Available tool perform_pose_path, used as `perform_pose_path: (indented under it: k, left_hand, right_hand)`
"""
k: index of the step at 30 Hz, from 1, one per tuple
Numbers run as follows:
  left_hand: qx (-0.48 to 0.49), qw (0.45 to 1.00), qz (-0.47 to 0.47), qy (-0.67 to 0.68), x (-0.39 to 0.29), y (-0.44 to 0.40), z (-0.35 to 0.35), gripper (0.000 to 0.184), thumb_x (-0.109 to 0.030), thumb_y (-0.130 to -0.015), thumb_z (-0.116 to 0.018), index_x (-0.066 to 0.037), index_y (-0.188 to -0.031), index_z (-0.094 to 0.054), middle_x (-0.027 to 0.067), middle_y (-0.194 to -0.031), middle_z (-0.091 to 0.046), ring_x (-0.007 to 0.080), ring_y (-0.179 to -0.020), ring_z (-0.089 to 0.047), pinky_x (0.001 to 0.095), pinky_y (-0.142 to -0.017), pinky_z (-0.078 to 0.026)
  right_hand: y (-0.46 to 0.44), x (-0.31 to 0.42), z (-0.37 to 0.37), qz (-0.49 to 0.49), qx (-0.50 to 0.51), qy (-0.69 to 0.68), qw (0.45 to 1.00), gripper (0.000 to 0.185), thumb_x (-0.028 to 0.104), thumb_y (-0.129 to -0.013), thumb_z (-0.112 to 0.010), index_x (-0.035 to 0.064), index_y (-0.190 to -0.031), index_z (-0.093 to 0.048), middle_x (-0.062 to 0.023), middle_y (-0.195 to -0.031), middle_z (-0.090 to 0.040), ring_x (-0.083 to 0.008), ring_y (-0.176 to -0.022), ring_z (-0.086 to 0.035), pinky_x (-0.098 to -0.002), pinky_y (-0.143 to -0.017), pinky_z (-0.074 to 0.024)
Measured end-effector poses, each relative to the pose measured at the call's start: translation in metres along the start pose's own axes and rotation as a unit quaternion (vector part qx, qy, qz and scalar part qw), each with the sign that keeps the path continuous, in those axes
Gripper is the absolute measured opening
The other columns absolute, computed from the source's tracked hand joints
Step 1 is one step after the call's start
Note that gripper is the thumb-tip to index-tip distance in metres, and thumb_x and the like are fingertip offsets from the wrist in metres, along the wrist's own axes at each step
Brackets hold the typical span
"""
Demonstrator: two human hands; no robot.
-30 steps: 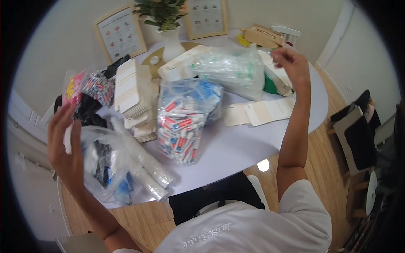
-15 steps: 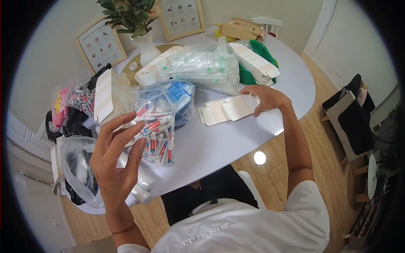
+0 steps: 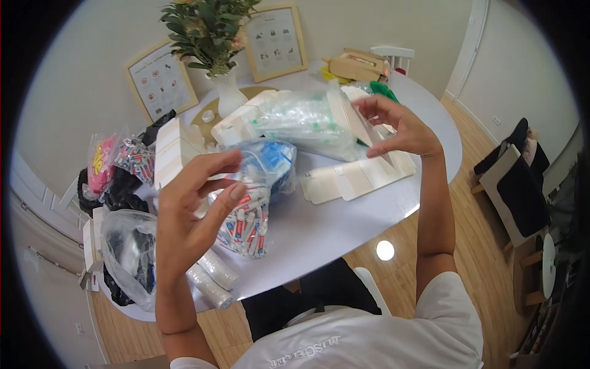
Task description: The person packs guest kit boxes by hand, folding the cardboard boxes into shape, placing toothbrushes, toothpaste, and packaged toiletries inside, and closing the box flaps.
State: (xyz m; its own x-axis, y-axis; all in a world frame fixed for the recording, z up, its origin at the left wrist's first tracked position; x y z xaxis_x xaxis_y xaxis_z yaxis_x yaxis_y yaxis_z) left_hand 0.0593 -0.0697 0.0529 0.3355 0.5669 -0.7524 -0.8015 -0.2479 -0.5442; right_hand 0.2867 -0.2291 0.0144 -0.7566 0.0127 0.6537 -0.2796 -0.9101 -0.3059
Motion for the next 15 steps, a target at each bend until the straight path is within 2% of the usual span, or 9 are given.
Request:
perform_pose_path:
  k: [1, 2, 4, 6, 8, 10, 11, 13, 15]
  left_hand:
    - [0.022, 0.997, 0.038, 0.069, 0.006, -0.005, -0.005, 0.044, -0.004, -0.082, -0.066, 0.004, -0.122, -0.052, 0.0150, -0.114, -0.058, 0.0203, -0.104, -0.058, 0.0312, -0.087, -0.049]
    - [0.013, 0.998, 0.034, 0.060, 0.006, -0.009, -0.005, 0.044, -0.004, -0.082, -0.066, 0.004, -0.122, -0.052, 0.0150, -0.114, -0.058, 0.0203, -0.104, -0.058, 0.0312, -0.087, -0.049]
    - [0.061, 0.973, 0.052, 0.218, 0.009, -0.016, -0.021, 0.049, -0.005, -0.084, -0.065, 0.007, -0.127, -0.045, 0.0164, -0.115, -0.056, 0.0198, -0.105, -0.057, 0.0313, -0.086, -0.050]
    - [0.042, 0.976, 0.059, 0.205, 0.012, -0.021, -0.021, 0.039, -0.003, -0.085, -0.061, 0.008, -0.121, -0.050, 0.0174, -0.113, -0.058, 0.0195, -0.101, -0.059, 0.0293, -0.083, -0.051]
    - [0.038, 0.986, 0.040, 0.158, 0.010, -0.026, -0.007, 0.033, -0.005, -0.086, -0.060, 0.009, -0.115, -0.053, 0.0153, -0.104, -0.063, 0.0164, -0.092, -0.062, 0.0280, -0.078, -0.053]
    - [-0.109, 0.971, 0.030, 0.213, 0.015, -0.024, 0.034, 0.030, -0.005, -0.087, -0.061, 0.009, -0.112, -0.055, 0.0125, -0.096, -0.065, 0.0132, -0.084, -0.063, 0.0278, -0.075, -0.054]
    - [-0.174, 0.958, 0.002, 0.226, 0.014, -0.023, 0.054, 0.026, -0.006, -0.087, -0.061, 0.008, -0.108, -0.058, 0.0113, -0.094, -0.066, 0.0128, -0.082, -0.064, 0.0285, -0.074, -0.055]
    - [-0.234, 0.939, -0.037, 0.247, 0.024, -0.019, 0.087, 0.025, -0.006, -0.087, -0.060, 0.008, -0.108, -0.058, 0.0114, -0.095, -0.066, 0.0133, -0.082, -0.064, 0.0289, -0.074, -0.055]
    - [-0.294, 0.909, -0.071, 0.289, 0.030, -0.013, 0.115, 0.023, -0.006, -0.087, -0.060, 0.006, -0.107, -0.057, 0.0124, -0.099, -0.065, 0.0163, -0.086, -0.065, 0.0312, -0.076, -0.056]
  right_hand:
    - [-0.013, 0.022, 0.007, -0.008, -0.062, -0.049, 0.997, 0.080, 0.015, -0.060, -0.083, 0.0035, -0.130, -0.044, -0.0075, -0.117, -0.055, -0.0173, -0.112, -0.051, -0.0326, -0.097, -0.0418]
    - [-0.025, 0.038, 0.009, -0.014, -0.121, -0.102, 0.987, 0.080, 0.014, -0.063, -0.082, 0.0029, -0.131, -0.041, -0.0096, -0.117, -0.055, -0.0167, -0.112, -0.051, -0.0318, -0.097, -0.0425]
    - [-0.057, 0.078, -0.017, 0.022, -0.141, -0.167, 0.975, 0.077, 0.011, -0.068, -0.079, 0.0013, -0.133, -0.038, -0.0109, -0.117, -0.054, -0.0160, -0.111, -0.051, -0.0306, -0.096, -0.0433]
    - [-0.085, 0.104, -0.038, 0.059, -0.156, -0.237, 0.957, 0.075, 0.008, -0.072, -0.076, -0.0004, -0.134, -0.035, -0.0123, -0.117, -0.054, -0.0153, -0.111, -0.051, -0.0293, -0.095, -0.0441]
    - [-0.110, 0.128, -0.057, 0.125, -0.118, -0.405, 0.898, 0.064, 0.006, -0.080, -0.068, -0.0029, -0.134, -0.035, -0.0110, -0.114, -0.055, -0.0153, -0.108, -0.052, -0.0285, -0.093, -0.0440]
    - [-0.120, 0.146, -0.061, 0.172, -0.110, -0.438, 0.876, 0.062, 0.006, -0.083, -0.065, -0.0046, -0.135, -0.034, -0.0100, -0.114, -0.055, -0.0141, -0.104, -0.054, -0.0277, -0.092, -0.0436]
    - [-0.125, 0.142, -0.065, 0.148, -0.096, -0.414, 0.893, 0.062, 0.003, -0.083, -0.063, -0.0054, -0.135, -0.033, -0.0123, -0.115, -0.055, -0.0145, -0.103, -0.054, -0.0275, -0.091, -0.0443]
    - [-0.127, 0.145, -0.078, 0.114, -0.054, -0.374, 0.919, 0.062, -0.001, -0.081, -0.063, -0.0063, -0.135, -0.034, -0.0138, -0.114, -0.057, -0.0129, -0.096, -0.057, -0.0258, -0.084, -0.0477]
    - [-0.135, 0.150, -0.096, 0.128, -0.025, -0.408, 0.903, 0.060, -0.002, -0.079, -0.065, -0.0065, -0.133, -0.037, -0.0123, -0.109, -0.059, -0.0122, -0.092, -0.058, -0.0243, -0.080, -0.0486]
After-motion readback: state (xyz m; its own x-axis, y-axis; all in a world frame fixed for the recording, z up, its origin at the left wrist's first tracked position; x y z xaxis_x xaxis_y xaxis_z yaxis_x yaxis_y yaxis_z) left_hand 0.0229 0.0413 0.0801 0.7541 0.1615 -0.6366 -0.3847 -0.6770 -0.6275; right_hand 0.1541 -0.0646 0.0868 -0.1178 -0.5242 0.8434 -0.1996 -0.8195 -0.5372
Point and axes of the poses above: each hand's wrist, its own y-axis away from the middle knuckle, its own z-axis out of the back of the hand, x = y × z, the point moved 10 cm from there along -y, towards the middle knuckle
